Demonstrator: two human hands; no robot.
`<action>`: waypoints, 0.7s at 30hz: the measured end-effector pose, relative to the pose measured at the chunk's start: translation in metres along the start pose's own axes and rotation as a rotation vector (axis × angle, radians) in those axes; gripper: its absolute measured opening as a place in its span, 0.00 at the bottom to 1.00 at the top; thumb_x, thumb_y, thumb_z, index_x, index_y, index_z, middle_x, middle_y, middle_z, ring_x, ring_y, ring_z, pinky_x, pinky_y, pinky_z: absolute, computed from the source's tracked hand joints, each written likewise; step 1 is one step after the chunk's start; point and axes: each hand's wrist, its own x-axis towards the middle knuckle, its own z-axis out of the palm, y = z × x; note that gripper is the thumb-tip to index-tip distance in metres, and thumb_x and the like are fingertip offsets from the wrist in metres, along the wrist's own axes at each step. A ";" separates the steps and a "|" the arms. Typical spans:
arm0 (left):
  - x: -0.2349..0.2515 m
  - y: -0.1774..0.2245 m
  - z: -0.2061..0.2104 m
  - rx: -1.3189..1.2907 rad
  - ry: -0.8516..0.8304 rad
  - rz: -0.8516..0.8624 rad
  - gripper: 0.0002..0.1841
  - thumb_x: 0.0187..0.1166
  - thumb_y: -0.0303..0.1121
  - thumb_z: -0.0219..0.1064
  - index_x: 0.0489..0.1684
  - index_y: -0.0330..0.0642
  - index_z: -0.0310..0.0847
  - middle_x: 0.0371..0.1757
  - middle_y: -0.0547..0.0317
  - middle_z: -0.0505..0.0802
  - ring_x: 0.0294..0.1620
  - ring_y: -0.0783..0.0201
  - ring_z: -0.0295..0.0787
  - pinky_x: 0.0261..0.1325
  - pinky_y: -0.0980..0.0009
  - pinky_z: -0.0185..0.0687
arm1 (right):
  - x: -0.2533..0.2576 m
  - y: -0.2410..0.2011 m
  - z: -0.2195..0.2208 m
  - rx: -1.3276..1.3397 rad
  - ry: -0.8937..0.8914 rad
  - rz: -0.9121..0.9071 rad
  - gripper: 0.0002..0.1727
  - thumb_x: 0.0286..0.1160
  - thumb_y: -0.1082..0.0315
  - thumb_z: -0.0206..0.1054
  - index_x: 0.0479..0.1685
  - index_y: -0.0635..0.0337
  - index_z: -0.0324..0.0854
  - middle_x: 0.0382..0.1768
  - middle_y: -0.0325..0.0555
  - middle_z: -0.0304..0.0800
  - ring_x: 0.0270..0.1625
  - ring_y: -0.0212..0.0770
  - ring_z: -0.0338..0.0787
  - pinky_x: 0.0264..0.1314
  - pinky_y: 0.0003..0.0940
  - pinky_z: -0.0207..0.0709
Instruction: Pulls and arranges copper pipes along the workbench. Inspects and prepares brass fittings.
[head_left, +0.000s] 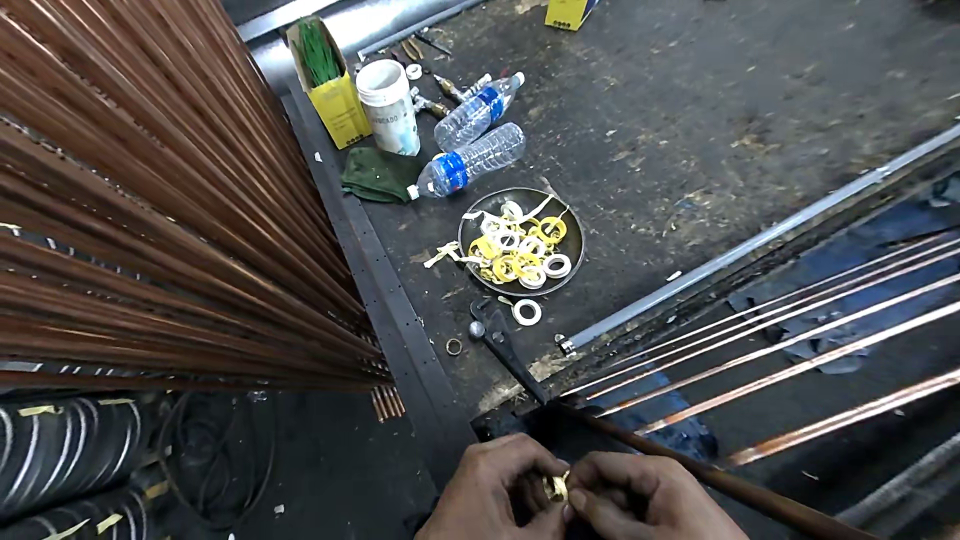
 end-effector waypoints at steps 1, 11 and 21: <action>0.000 0.000 0.000 0.034 0.000 0.010 0.13 0.73 0.25 0.75 0.53 0.31 0.87 0.49 0.51 0.92 0.38 0.67 0.89 0.42 0.72 0.90 | 0.000 0.000 0.000 0.003 0.003 0.005 0.05 0.75 0.66 0.73 0.41 0.56 0.92 0.25 0.38 0.92 0.23 0.32 0.87 0.27 0.34 0.83; 0.004 0.007 0.004 0.297 0.088 0.089 0.11 0.73 0.29 0.75 0.46 0.32 0.87 0.43 0.50 0.92 0.37 0.67 0.88 0.41 0.73 0.88 | 0.014 0.000 0.003 -0.042 0.057 0.041 0.04 0.62 0.63 0.80 0.31 0.50 0.93 0.18 0.33 0.87 0.19 0.30 0.80 0.23 0.34 0.75; 0.000 -0.007 0.004 0.038 0.157 0.054 0.13 0.76 0.26 0.74 0.55 0.30 0.87 0.51 0.51 0.94 0.44 0.66 0.92 0.50 0.69 0.93 | 0.024 -0.001 0.009 0.196 0.057 0.129 0.02 0.63 0.70 0.76 0.30 0.55 0.88 0.18 0.39 0.87 0.17 0.36 0.84 0.19 0.36 0.81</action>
